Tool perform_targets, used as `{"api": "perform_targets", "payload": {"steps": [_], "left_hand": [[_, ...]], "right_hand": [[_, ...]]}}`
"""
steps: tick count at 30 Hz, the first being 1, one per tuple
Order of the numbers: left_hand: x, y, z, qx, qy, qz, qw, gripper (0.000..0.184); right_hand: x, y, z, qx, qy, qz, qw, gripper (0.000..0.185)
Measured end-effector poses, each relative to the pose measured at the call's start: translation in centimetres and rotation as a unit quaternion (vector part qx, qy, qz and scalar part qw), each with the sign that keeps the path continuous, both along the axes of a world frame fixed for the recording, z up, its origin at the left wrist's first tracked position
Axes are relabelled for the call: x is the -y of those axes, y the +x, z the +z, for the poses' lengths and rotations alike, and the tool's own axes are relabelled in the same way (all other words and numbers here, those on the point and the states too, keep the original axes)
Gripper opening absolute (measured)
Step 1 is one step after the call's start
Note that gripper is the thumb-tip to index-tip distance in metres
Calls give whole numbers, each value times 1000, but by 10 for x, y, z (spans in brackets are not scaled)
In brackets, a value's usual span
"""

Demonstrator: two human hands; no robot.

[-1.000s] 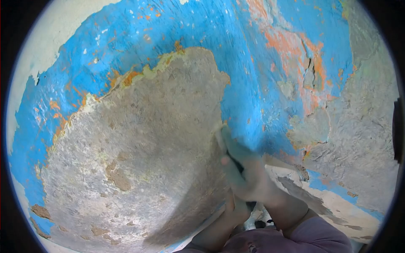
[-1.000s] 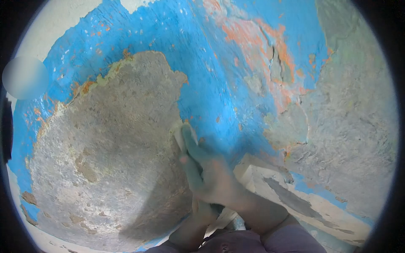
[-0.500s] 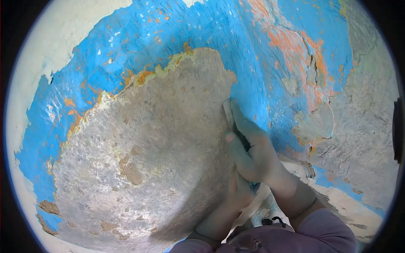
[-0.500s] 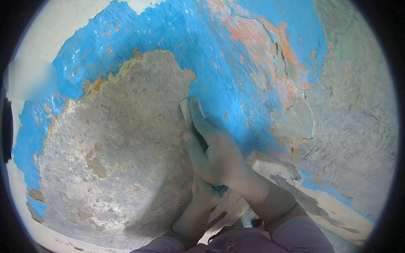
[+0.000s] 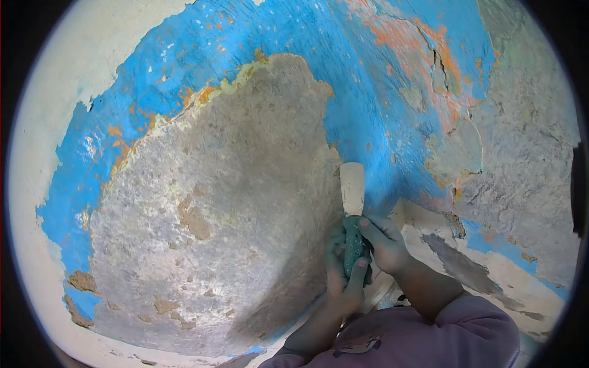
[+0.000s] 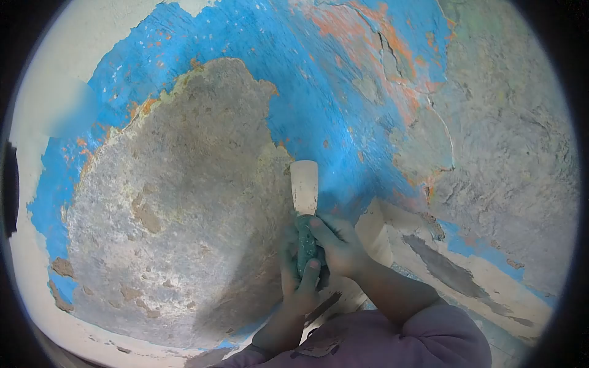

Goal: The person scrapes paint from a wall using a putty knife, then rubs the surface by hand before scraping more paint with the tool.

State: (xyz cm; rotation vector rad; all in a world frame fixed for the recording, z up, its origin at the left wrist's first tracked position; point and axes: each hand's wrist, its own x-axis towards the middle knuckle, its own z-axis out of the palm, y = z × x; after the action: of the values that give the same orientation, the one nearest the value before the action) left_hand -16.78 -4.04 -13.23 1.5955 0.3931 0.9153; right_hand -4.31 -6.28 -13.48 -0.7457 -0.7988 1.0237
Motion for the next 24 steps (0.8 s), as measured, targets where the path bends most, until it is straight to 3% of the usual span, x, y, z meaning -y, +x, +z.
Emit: {"api": "perform_targets", "payload": {"steps": [1,2,4,8,10,14,17,19,22,24], "left_hand": [[1,-1,-1,-5,75,34,997,53],[2,-2,0,-7,75,35,997,53],[6,-3,9,-59,72,51,994,54],[0,-9,-17,-66,115,24,991,61],[1,-11,-29,-94,159,43,982,67],[6,9,5,-35,247,56,967,66],[-13,12,-2,50,237,59,968,72],[-19,19,1,73,159,67,982,88],[-9,24,-14,-3,157,150,976,91],[1,26,-15,-6,163,115,980,91]], "right_hand": [[-4,1,0,83,26,-28,996,40],[-4,-1,3,82,27,-27,996,40],[2,-6,19,173,67,-185,965,54],[9,-1,34,223,82,-172,956,69],[-6,-10,29,309,162,-251,903,68],[-5,-7,52,261,139,-167,940,63],[-9,-8,73,254,153,-170,940,59],[-12,-8,81,320,105,-246,909,57],[-4,-1,78,303,110,-192,927,56],[2,3,71,325,97,-187,922,55]]}}
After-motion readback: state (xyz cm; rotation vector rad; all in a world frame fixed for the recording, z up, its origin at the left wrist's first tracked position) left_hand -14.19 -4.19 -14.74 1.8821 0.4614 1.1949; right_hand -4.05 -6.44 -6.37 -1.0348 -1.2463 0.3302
